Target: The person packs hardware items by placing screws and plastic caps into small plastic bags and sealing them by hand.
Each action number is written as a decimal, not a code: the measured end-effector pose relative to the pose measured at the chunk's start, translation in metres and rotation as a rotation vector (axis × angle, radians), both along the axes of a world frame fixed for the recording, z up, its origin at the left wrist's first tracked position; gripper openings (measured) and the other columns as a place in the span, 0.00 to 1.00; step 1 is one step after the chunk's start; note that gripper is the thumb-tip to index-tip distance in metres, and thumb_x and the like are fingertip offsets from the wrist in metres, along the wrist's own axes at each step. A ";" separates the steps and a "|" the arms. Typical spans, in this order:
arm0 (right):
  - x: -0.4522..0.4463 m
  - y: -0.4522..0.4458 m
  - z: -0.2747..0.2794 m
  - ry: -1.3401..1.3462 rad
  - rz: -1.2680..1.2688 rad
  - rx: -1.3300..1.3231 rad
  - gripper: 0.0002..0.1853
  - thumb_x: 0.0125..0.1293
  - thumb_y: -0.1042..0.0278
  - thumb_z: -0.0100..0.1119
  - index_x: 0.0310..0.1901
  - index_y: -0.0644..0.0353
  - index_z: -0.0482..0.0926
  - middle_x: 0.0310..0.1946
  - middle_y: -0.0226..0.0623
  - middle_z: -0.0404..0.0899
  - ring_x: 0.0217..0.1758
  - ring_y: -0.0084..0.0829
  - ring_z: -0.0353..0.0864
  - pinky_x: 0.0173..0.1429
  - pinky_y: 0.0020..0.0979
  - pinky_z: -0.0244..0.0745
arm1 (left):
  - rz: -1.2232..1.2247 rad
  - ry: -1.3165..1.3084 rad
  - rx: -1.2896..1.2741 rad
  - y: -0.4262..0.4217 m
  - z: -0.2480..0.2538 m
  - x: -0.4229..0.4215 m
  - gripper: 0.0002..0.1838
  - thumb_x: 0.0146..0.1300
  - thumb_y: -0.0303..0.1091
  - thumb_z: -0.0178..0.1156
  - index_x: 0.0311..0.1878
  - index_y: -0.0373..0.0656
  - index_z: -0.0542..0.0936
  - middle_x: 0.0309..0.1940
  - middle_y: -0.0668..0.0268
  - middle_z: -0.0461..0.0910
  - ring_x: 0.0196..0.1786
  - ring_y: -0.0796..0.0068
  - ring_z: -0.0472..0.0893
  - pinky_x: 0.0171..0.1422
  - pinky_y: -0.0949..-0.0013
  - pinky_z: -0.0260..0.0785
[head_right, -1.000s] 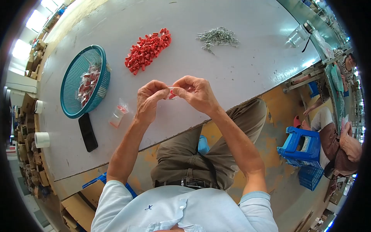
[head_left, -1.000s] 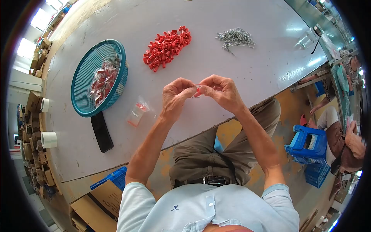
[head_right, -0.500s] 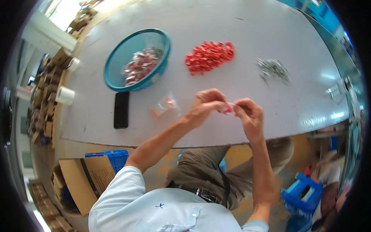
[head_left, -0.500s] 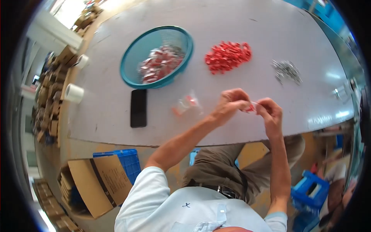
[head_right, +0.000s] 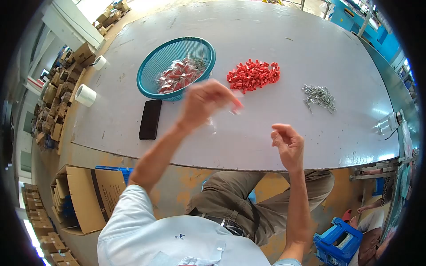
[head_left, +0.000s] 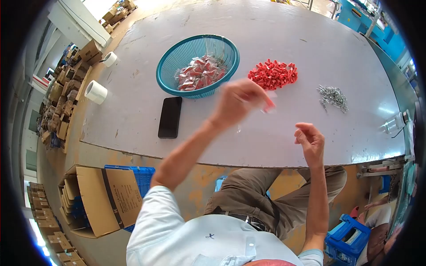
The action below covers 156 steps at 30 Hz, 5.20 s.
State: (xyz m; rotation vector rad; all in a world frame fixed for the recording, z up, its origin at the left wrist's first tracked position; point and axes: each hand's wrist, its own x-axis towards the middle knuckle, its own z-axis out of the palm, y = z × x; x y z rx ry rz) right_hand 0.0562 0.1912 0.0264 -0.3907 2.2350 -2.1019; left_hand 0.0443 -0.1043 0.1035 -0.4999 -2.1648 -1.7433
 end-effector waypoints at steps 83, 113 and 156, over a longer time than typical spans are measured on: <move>-0.039 -0.029 0.001 0.168 -0.431 0.129 0.09 0.71 0.67 0.71 0.43 0.65 0.86 0.30 0.32 0.87 0.32 0.20 0.85 0.39 0.26 0.82 | 0.194 -0.284 0.112 0.118 -0.097 -0.038 0.04 0.64 0.26 0.71 0.36 0.37 0.84 0.30 0.67 0.83 0.32 0.81 0.80 0.36 0.70 0.73; -0.058 0.006 -0.017 0.126 -0.341 0.011 0.06 0.69 0.73 0.65 0.42 0.67 0.85 0.22 0.28 0.80 0.22 0.17 0.78 0.24 0.23 0.72 | -0.075 -0.460 0.063 0.116 -0.108 -0.044 0.04 0.69 0.25 0.66 0.43 0.36 0.83 0.37 0.68 0.85 0.37 0.81 0.83 0.44 0.74 0.77; -0.032 0.016 -0.011 0.045 -0.244 0.150 0.07 0.57 0.72 0.63 0.32 0.68 0.82 0.21 0.36 0.81 0.26 0.24 0.78 0.33 0.33 0.74 | -0.188 -0.450 0.219 0.130 -0.108 -0.030 0.05 0.72 0.28 0.68 0.42 0.38 0.82 0.33 0.74 0.78 0.35 0.86 0.73 0.39 0.76 0.66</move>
